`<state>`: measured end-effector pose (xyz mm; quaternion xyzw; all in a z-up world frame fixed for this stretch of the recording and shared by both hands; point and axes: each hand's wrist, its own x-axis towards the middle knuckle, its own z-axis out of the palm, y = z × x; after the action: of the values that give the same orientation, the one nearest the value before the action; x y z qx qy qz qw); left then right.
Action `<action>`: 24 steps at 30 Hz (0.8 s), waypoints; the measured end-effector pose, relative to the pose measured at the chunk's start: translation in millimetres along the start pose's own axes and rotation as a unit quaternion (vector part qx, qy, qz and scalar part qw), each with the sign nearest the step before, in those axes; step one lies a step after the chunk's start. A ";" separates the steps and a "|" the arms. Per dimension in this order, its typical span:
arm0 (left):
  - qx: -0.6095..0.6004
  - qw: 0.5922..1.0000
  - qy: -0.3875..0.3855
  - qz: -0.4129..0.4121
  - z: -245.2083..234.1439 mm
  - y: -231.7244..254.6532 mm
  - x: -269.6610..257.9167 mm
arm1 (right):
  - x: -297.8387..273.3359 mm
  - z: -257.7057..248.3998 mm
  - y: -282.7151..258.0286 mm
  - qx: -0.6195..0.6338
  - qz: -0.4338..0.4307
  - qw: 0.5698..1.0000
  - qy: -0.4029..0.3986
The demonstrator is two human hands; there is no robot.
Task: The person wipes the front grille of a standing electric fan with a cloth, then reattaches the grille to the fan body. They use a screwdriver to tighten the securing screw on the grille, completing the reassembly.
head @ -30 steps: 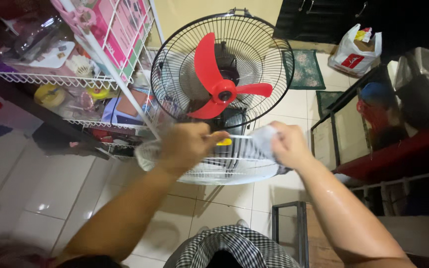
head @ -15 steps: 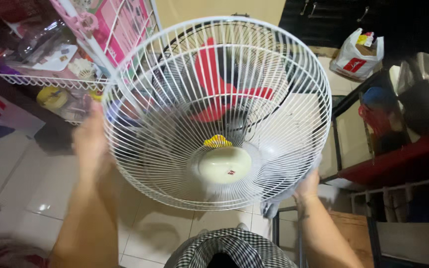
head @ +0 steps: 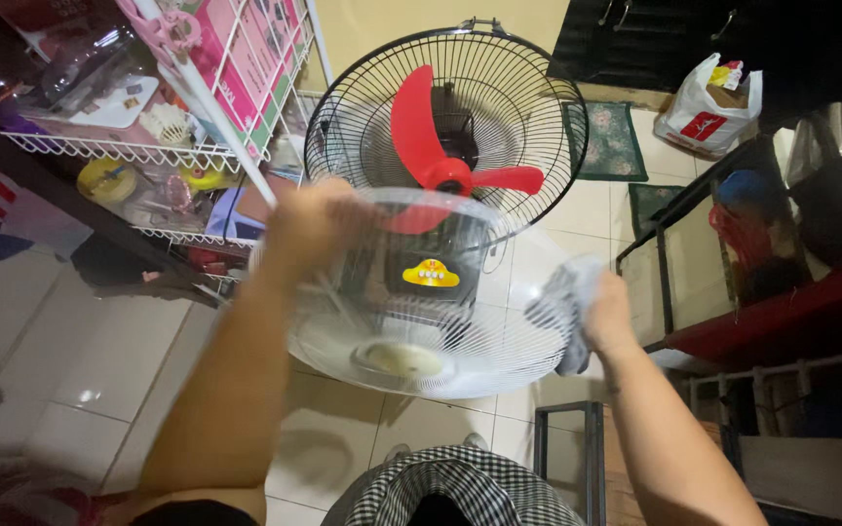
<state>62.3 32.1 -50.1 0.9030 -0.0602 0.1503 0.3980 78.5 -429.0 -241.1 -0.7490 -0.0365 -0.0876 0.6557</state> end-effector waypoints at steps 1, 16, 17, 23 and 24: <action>0.207 0.975 0.032 0.077 10.1 11.6 -7.5 | -2.9 8.0 -3.1 0.074 0.018 0.997 -0.019; 0.088 0.926 0.037 0.366 9.9 60.0 -42.1 | -80.3 68.4 -117.9 0.115 0.465 0.794 -0.374; 0.087 0.928 0.040 0.361 13.2 57.4 -44.8 | -86.1 81.4 -119.8 0.144 0.460 0.796 -0.366; 0.023 0.931 0.025 0.363 27.2 41.9 -61.5 | -112.4 124.0 -96.5 0.159 0.387 0.793 -0.442; 0.026 0.933 0.021 0.358 26.0 40.3 -67.0 | -119.1 123.6 -84.9 0.153 0.382 0.793 -0.449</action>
<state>-4.5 -15.0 -59.9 0.8281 -0.3671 0.3037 0.2955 -42.5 -287.9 -195.0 -0.5468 -0.0507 0.5235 0.6514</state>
